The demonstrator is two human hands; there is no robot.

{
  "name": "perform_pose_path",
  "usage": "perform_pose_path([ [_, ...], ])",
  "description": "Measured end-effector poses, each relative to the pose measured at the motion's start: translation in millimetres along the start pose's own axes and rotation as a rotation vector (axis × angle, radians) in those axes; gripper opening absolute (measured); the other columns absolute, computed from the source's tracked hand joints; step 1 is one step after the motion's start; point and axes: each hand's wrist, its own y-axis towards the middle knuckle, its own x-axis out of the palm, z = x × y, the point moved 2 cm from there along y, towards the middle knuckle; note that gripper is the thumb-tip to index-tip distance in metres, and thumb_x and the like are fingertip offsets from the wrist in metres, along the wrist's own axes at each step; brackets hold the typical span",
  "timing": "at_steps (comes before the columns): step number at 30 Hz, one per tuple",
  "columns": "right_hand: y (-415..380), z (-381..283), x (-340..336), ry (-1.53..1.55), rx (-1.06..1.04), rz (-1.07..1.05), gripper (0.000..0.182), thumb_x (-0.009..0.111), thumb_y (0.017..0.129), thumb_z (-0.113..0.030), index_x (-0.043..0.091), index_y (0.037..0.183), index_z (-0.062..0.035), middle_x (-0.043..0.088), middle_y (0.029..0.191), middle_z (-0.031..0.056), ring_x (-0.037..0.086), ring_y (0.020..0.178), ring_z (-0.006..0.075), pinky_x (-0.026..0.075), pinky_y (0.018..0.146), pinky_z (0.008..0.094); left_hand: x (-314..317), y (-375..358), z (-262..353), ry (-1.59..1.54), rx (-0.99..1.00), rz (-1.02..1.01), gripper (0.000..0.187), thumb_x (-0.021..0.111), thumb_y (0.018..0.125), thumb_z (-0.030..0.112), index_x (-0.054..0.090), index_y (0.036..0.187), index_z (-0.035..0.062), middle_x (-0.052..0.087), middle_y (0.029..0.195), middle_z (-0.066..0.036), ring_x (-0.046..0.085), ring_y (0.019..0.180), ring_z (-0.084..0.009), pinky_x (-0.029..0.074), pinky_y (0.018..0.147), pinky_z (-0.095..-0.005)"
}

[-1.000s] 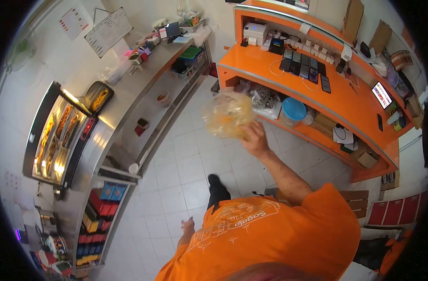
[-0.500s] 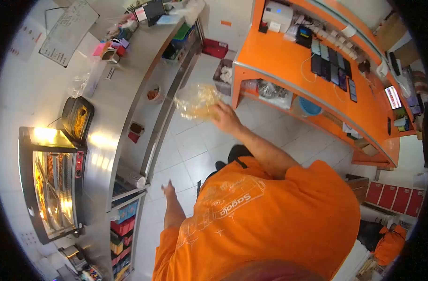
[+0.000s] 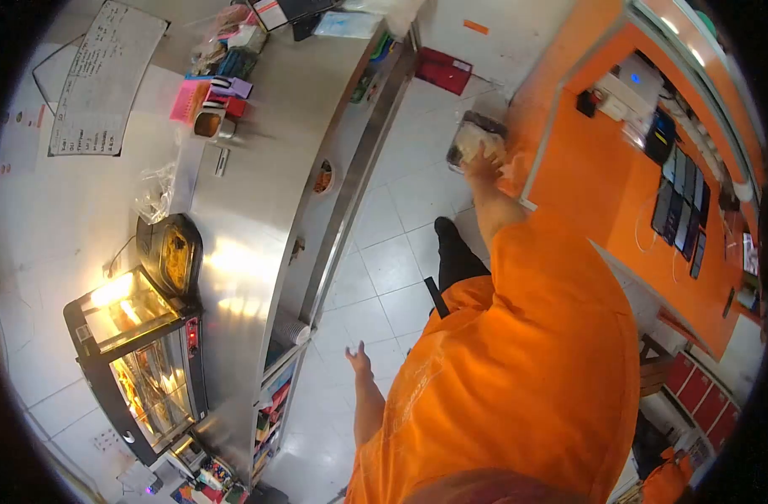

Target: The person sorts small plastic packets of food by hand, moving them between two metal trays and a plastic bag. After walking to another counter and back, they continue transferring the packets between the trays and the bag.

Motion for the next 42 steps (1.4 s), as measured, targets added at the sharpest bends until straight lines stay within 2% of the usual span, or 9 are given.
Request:
perform_pose_path([
  [3,14.9,-49.2,-21.6,0.019,0.094,-0.193,0.073,0.058,0.087,-0.050,0.025,0.148,-0.0296,0.019,0.155,0.0193,0.020,0.141,0.0436,0.027,0.108,0.0601,-7.9,-18.4,-63.3,-0.031,-0.174,0.013,0.083,0.065,0.085,0.045,0.022,0.148,0.0119,0.036,0.146,-0.022,0.037,0.132,-0.0348,0.030,0.109,-0.0474],
  [13,-172.4,-77.1,105.8,-0.364,-0.828,-0.652,0.068,0.060,0.084,-0.047,0.041,0.142,-0.0168,0.028,0.153,0.0144,0.022,0.142,0.0347,0.025,0.114,0.0509,81.8,-175.8,-321.0,-0.253,-0.471,0.067,0.076,0.066,0.083,0.051,0.040,0.141,0.0081,0.052,0.134,-0.021,0.049,0.125,-0.0320,0.037,0.105,-0.0411],
  [18,-279.6,-35.2,188.0,-0.390,-1.417,-0.727,0.050,0.064,0.082,-0.037,0.063,0.117,-0.0019,0.064,0.115,0.0200,0.060,0.108,0.0315,0.047,0.093,0.0411,174.9,-205.8,-413.4,-0.452,-0.397,0.102,0.078,0.066,0.081,0.053,0.042,0.139,0.0060,0.054,0.131,-0.023,0.050,0.124,-0.0334,0.038,0.105,-0.0400],
  [20,-313.2,-27.3,234.3,-0.612,-1.410,-1.057,0.037,0.062,0.084,-0.032,0.067,0.092,0.0029,0.063,0.065,0.0174,0.062,0.060,0.0336,0.048,0.057,0.0439,183.1,-195.1,-440.8,-0.532,-0.309,0.200,0.079,0.066,0.081,0.054,0.043,0.138,0.0052,0.055,0.130,-0.023,0.051,0.123,-0.0340,0.039,0.104,-0.0395],
  [21,-349.2,-20.2,217.3,-0.695,-1.340,-1.036,0.050,0.056,0.087,-0.041,0.066,0.102,0.0049,0.067,0.104,0.0243,0.063,0.096,0.0392,0.048,0.085,0.0445,176.9,-193.4,-449.9,-0.611,-0.284,0.260,0.079,0.066,0.081,0.054,0.043,0.138,0.0048,0.056,0.129,-0.024,0.051,0.123,-0.0342,0.039,0.104,-0.0393],
  [33,-785.3,58.2,323.3,-1.136,-1.537,-1.170,0.042,0.060,0.087,-0.037,0.066,0.098,0.0030,0.067,0.094,0.0198,0.064,0.081,0.0329,0.050,0.071,0.0437,-83.5,-256.6,-678.2,-1.338,-0.659,0.601,0.077,0.062,0.081,0.059,0.042,0.139,0.0118,0.056,0.128,-0.019,0.049,0.124,-0.0334,0.042,0.102,-0.0401],
  [38,-973.7,119.9,388.9,-1.438,-1.585,-1.173,0.039,0.061,0.087,-0.035,0.065,0.096,0.0020,0.067,0.090,0.0180,0.064,0.075,0.0306,0.051,0.064,0.0432,-87.4,-218.3,-852.8,-1.058,-0.557,0.751,0.076,0.062,0.082,0.058,0.043,0.138,0.0105,0.063,0.119,-0.017,0.054,0.119,-0.0312,0.044,0.099,-0.0390],
  [40,-1041.4,132.2,410.0,-1.560,-1.605,-1.139,0.037,0.061,0.087,-0.035,0.065,0.095,0.0017,0.067,0.088,0.0172,0.065,0.072,0.0297,0.051,0.061,0.0431,-76.9,-229.6,-879.0,-1.433,-0.906,0.750,0.077,0.062,0.081,0.059,0.044,0.137,0.0098,0.062,0.120,-0.018,0.055,0.117,-0.0318,0.043,0.099,-0.0389],
  [42,-1121.0,145.2,434.9,-1.653,-1.654,-1.095,0.036,0.061,0.087,-0.034,0.065,0.094,0.0013,0.066,0.086,0.0165,0.065,0.070,0.0287,0.051,0.059,0.0429,-48.1,-237.4,-897.8,-0.862,-0.793,0.940,0.075,0.063,0.081,0.059,0.045,0.136,0.0117,0.064,0.109,-0.017,0.059,0.106,-0.0291,0.048,0.090,-0.0420],
])
